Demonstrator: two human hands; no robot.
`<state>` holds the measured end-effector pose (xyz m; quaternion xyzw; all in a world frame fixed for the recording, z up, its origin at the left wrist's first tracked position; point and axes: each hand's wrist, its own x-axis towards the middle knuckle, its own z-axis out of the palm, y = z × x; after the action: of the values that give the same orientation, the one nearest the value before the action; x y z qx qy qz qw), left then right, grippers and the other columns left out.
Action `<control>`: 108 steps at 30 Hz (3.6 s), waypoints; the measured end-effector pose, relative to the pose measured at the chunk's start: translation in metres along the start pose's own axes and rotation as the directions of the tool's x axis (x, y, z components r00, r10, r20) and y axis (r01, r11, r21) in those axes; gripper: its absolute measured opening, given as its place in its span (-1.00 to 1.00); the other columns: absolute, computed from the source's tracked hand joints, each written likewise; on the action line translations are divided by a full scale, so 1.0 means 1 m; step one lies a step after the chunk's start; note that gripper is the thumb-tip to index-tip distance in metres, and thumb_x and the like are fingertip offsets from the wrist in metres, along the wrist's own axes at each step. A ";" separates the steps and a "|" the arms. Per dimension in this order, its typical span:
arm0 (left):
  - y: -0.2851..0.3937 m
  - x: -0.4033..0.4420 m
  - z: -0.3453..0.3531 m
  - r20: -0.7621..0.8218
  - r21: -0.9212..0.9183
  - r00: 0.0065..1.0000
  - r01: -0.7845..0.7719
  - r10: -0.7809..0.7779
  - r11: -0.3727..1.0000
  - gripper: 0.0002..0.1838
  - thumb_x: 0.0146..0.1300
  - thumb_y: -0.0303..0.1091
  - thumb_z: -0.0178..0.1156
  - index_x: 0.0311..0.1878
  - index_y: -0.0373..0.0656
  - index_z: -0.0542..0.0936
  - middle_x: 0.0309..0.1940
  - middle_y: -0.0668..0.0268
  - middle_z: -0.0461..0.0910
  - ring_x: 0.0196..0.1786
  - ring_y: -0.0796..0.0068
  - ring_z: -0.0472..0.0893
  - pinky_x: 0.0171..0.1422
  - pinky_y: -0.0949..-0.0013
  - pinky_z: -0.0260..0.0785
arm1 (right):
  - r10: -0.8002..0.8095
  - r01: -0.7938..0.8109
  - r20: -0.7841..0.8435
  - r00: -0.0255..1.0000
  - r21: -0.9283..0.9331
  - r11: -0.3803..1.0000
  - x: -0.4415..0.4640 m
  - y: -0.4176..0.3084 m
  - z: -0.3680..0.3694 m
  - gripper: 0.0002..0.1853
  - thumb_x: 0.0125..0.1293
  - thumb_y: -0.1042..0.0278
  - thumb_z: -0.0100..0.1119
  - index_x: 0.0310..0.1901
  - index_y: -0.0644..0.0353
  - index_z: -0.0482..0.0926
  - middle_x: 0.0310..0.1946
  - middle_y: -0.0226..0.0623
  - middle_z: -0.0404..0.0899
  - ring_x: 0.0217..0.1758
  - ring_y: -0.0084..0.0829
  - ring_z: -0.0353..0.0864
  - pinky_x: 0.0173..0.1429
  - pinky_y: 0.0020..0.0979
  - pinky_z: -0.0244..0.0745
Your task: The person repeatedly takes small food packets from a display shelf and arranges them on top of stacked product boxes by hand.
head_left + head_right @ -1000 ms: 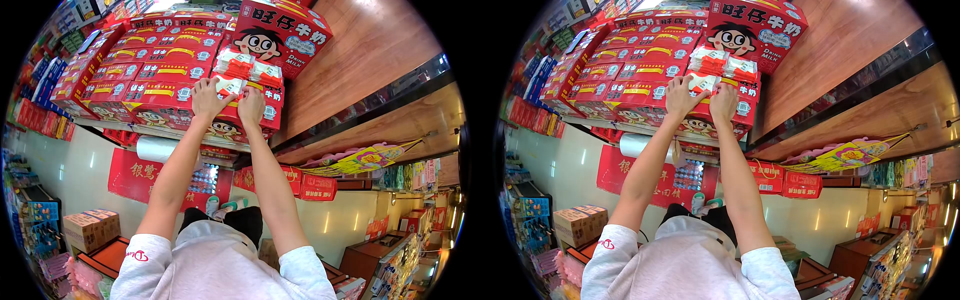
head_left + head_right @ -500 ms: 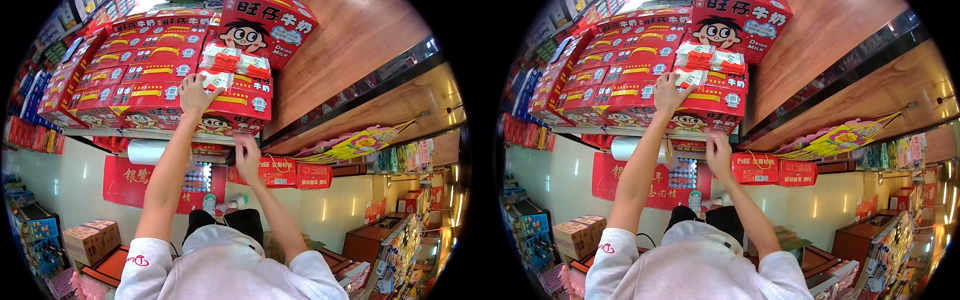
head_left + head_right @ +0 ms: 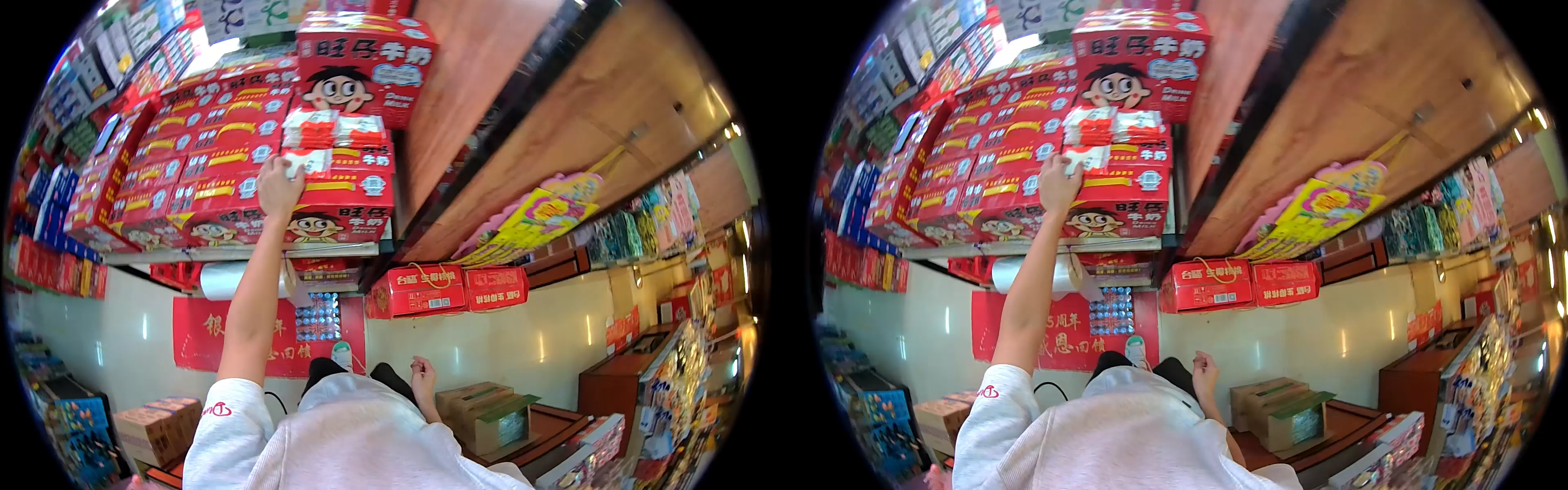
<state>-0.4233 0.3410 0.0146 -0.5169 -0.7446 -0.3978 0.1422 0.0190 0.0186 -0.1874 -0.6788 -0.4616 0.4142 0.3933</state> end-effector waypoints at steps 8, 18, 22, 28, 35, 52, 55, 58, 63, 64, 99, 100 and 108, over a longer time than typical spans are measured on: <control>0.101 -0.105 -0.027 -0.321 -0.574 0.922 -0.007 -0.217 0.819 -0.82 0.35 -0.40 0.20 -0.17 -0.30 0.43 -0.14 0.14 0.39 -0.01 0.26 0.42 0.17 0.22 0.28 | 0.111 -0.095 -0.192 0.975 0.089 0.991 -0.011 0.024 -0.052 -0.79 0.43 0.39 0.12 0.00 0.27 0.61 -0.35 -0.41 0.60 -0.30 -0.61 0.53 -0.16 -0.56 0.45; 0.275 -0.433 -0.035 0.495 -0.823 0.620 0.109 0.609 0.558 -0.76 0.18 -0.46 0.31 -0.11 -0.25 0.52 -0.18 0.12 0.52 -0.06 0.18 0.52 0.05 0.24 0.37 | 0.324 -0.189 -0.485 0.813 0.306 0.933 -0.098 0.081 -0.153 -0.78 0.39 0.36 0.18 -0.03 0.28 0.63 -0.35 -0.39 0.64 -0.29 -0.60 0.56 -0.20 -0.52 0.47; 0.317 -0.470 -0.043 0.559 -0.828 0.398 0.226 0.727 0.513 -0.79 0.21 -0.46 0.29 -0.11 -0.26 0.53 -0.22 0.15 0.53 -0.14 0.25 0.57 0.01 0.27 0.42 | 0.391 -0.190 -0.580 0.714 0.378 0.906 -0.147 0.107 -0.182 -0.78 0.40 0.35 0.14 -0.05 0.30 0.62 -0.33 -0.34 0.66 -0.28 -0.58 0.56 -0.17 -0.50 0.48; 0.351 -0.542 -0.055 0.574 -0.779 0.108 0.379 0.812 0.500 -0.79 0.30 -0.42 0.26 -0.06 -0.27 0.55 -0.21 0.18 0.59 -0.14 0.38 0.62 0.01 0.35 0.47 | 0.451 -0.167 -0.689 0.568 0.440 0.882 -0.195 0.123 -0.219 -0.75 0.39 0.33 0.15 -0.03 0.31 0.63 -0.34 -0.32 0.66 -0.29 -0.57 0.57 -0.17 -0.49 0.48; 0.389 -0.614 -0.077 0.481 -0.722 -0.276 0.414 0.832 0.555 -0.78 0.35 -0.38 0.23 -0.03 -0.28 0.55 -0.18 0.19 0.64 -0.12 0.44 0.65 0.02 0.38 0.50 | 0.455 -0.131 -0.794 0.404 0.442 0.888 -0.247 0.138 -0.259 -0.76 0.40 0.34 0.16 -0.01 0.30 0.62 -0.38 -0.43 0.62 -0.34 -0.65 0.50 -0.24 -0.55 0.42; 0.524 -0.798 -0.246 -0.234 -0.788 -0.650 0.562 0.723 0.250 -0.74 0.18 -0.51 0.28 -0.06 -0.25 0.54 -0.16 0.17 0.60 -0.07 0.27 0.61 0.05 0.31 0.45 | 0.194 -0.248 -0.937 -0.289 0.269 0.931 -0.410 0.085 -0.325 -0.85 0.37 0.51 0.13 -0.08 0.29 0.61 -0.37 -0.22 0.58 -0.39 -0.46 0.54 -0.28 -0.43 0.43; 0.545 -0.816 -0.281 -0.413 -0.803 -0.532 0.596 0.739 -0.019 -0.73 0.17 -0.52 0.28 -0.04 -0.21 0.56 -0.08 0.20 0.60 0.08 0.23 0.56 0.18 0.24 0.41 | 0.046 -0.413 -0.922 -0.384 0.216 0.885 -0.440 0.090 -0.343 -0.84 0.32 0.55 0.14 -0.08 0.28 0.59 -0.34 -0.16 0.57 -0.33 -0.26 0.58 -0.21 -0.33 0.47; 0.557 -0.836 -0.304 -0.512 -0.776 -0.462 0.610 0.724 -0.160 -0.71 0.13 -0.52 0.29 -0.06 -0.15 0.57 -0.08 0.23 0.58 0.08 0.17 0.51 0.27 0.15 0.29 | 0.079 -0.442 -0.909 -0.409 0.273 0.855 -0.463 0.105 -0.357 -0.80 0.29 0.51 0.18 -0.06 0.29 0.58 -0.22 -0.11 0.59 -0.19 -0.15 0.60 -0.11 -0.23 0.48; 0.550 -0.866 -0.300 -0.457 -0.889 -0.553 0.256 0.696 -0.380 -0.63 0.03 -0.34 0.28 -0.03 -0.10 0.55 -0.03 0.28 0.56 0.21 0.22 0.42 0.38 -0.14 0.05 | 0.329 -0.799 -0.939 -0.095 0.270 0.538 -0.467 0.127 -0.364 -0.53 0.17 0.21 0.32 0.08 0.23 0.54 -0.09 -0.10 0.57 0.03 -0.12 0.56 0.08 -0.08 0.40; 0.548 -0.873 -0.300 -0.436 -0.898 -0.558 0.220 0.706 -0.380 -0.54 -0.05 -0.25 0.28 0.01 -0.07 0.56 0.01 0.28 0.54 0.27 0.20 0.35 0.38 -0.22 -0.01 | 0.313 -0.849 -0.943 -0.108 0.252 0.464 -0.458 0.134 -0.362 -0.49 0.15 0.18 0.33 0.11 0.23 0.51 -0.06 -0.11 0.56 0.05 -0.11 0.54 0.09 -0.08 0.39; 0.556 -0.737 -0.241 -0.270 -0.622 -0.596 0.707 0.756 0.336 -0.74 0.31 -0.41 0.25 0.05 -0.17 0.57 -0.15 0.25 0.62 -0.07 0.40 0.60 0.12 0.33 0.41 | -0.402 -0.280 -0.875 0.272 -0.471 0.836 -0.381 0.055 -0.360 -0.79 0.12 0.72 0.26 -0.28 0.16 0.59 -0.45 -0.29 0.39 -0.41 -0.25 0.40 -0.37 -0.33 0.30; 0.549 -0.729 -0.233 -0.250 -0.593 -0.570 0.729 0.782 0.342 -0.74 0.32 -0.40 0.25 0.05 -0.20 0.56 -0.15 0.23 0.62 -0.08 0.40 0.60 0.04 0.38 0.44 | -0.349 -0.252 -0.894 0.281 -0.420 0.872 -0.370 0.051 -0.354 -0.80 0.12 0.70 0.26 -0.27 0.16 0.59 -0.44 -0.29 0.41 -0.40 -0.25 0.41 -0.36 -0.33 0.32; 0.477 -0.689 -0.154 0.276 -0.472 -0.547 0.640 0.791 0.607 -0.72 0.43 -0.20 0.18 -0.13 -0.27 0.57 -0.35 0.43 0.57 -0.27 0.70 0.47 -0.15 0.49 0.38 | 0.229 -0.104 -0.864 0.449 0.204 0.973 -0.309 0.046 -0.332 -0.55 0.27 0.49 0.32 0.16 0.26 0.40 -0.31 -0.40 0.48 -0.31 -0.64 0.46 -0.28 -0.53 0.39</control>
<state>0.2600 -0.1539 -0.1032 -0.6437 -0.0516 0.0679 -0.7605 0.2687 -0.3378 -0.0523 -0.8114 -0.0975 0.0680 0.5722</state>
